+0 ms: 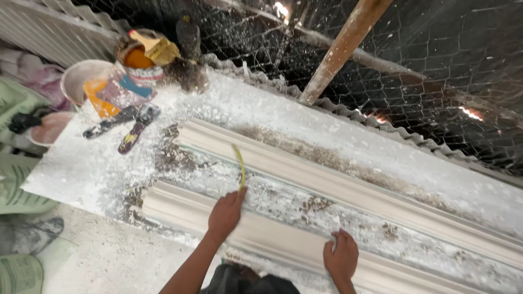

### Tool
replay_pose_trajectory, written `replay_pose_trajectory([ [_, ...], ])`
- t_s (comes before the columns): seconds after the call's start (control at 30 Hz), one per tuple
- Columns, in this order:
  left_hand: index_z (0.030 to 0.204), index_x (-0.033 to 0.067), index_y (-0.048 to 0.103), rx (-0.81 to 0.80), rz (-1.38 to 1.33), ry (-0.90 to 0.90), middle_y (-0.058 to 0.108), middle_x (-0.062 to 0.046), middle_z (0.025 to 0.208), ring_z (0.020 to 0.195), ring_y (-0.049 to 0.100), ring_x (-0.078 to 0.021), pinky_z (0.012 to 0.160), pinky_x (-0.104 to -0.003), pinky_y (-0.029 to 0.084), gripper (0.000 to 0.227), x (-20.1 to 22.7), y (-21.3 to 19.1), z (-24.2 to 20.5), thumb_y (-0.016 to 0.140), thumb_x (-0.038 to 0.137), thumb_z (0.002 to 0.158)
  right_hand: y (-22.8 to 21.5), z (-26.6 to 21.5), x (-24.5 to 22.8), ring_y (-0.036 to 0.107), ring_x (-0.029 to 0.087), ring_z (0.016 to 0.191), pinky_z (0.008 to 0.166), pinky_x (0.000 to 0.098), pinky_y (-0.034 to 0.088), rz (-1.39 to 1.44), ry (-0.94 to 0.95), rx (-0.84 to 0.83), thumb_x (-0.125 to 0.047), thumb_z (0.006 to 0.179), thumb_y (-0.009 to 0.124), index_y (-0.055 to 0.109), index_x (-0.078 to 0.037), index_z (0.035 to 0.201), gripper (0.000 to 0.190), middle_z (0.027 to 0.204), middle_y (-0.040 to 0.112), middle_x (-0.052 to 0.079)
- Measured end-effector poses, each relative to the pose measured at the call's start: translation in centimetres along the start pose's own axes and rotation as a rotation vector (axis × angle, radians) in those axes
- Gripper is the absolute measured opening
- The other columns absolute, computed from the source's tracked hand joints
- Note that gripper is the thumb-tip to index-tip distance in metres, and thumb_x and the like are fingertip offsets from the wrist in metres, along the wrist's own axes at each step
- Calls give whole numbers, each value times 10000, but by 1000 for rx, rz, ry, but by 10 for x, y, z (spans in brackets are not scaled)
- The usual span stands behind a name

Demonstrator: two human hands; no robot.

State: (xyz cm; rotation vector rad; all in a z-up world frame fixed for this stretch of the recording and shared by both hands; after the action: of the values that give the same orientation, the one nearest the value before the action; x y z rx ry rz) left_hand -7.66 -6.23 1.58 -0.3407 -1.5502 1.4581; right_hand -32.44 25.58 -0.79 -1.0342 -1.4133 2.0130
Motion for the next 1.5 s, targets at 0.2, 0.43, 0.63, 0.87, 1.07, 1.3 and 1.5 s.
replay_pose_trajectory([
  [0.2,1302,13,547,78,-110,162,668,-162,1146,978,628,-334,873,-472,473,386,12,3,-7,560,123,933,-1,-1,-4,545,366,1257,1094,498,399,56,-22,-17,-196,842,635,690,-83,1132,316,1334,623,169],
  [0.43,1375,12,540,76,-287,-46,654,-215,1136,964,600,-386,905,-476,468,464,-1,-23,-1,542,125,925,-6,-7,-77,454,438,1324,1128,560,343,285,-271,-27,-100,822,632,651,-36,1163,347,1333,554,229],
  [0.63,1439,-10,509,108,-250,-53,662,-188,1107,969,607,-362,890,-469,473,543,-11,-7,-2,569,72,906,31,0,-164,426,399,1375,1138,523,326,375,-399,-240,-54,840,651,659,-91,1126,289,1335,594,164],
  [0.87,1303,56,629,130,-433,105,713,-115,1046,951,645,-296,862,-417,509,367,2,-16,-11,607,56,936,93,26,-218,680,240,1149,994,386,543,747,-114,-541,-192,1028,530,561,-55,1348,349,1260,675,127],
  [1.07,1237,57,669,-59,-543,379,707,-104,1005,934,658,-276,861,-424,504,345,22,-33,-14,654,107,896,142,41,-242,682,194,1050,913,329,563,908,354,-999,-396,1064,407,545,-117,1431,481,1261,715,56],
  [1.3,1172,47,679,-212,-709,580,712,-104,997,948,666,-272,877,-407,488,331,32,-41,-22,624,100,850,154,65,-278,669,149,908,761,309,552,1057,372,-936,-315,1061,533,532,-58,1436,455,1168,672,118],
  [1.5,1130,58,700,-334,-843,521,741,-114,1038,955,684,-292,891,-425,496,236,13,-48,-26,626,104,910,122,67,-287,625,149,782,673,287,503,1181,457,-737,-197,991,639,553,-78,1345,383,1059,736,99],
])
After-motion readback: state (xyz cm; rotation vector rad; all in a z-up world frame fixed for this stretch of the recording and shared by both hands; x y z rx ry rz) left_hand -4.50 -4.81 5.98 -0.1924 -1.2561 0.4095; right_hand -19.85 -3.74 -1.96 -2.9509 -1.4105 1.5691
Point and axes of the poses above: each hand's wrist, its own z-axis towards the middle knuckle, its own y-axis out of the palm, x = y × z, the point moved 10 cm from there along z, towards the middle knuckle
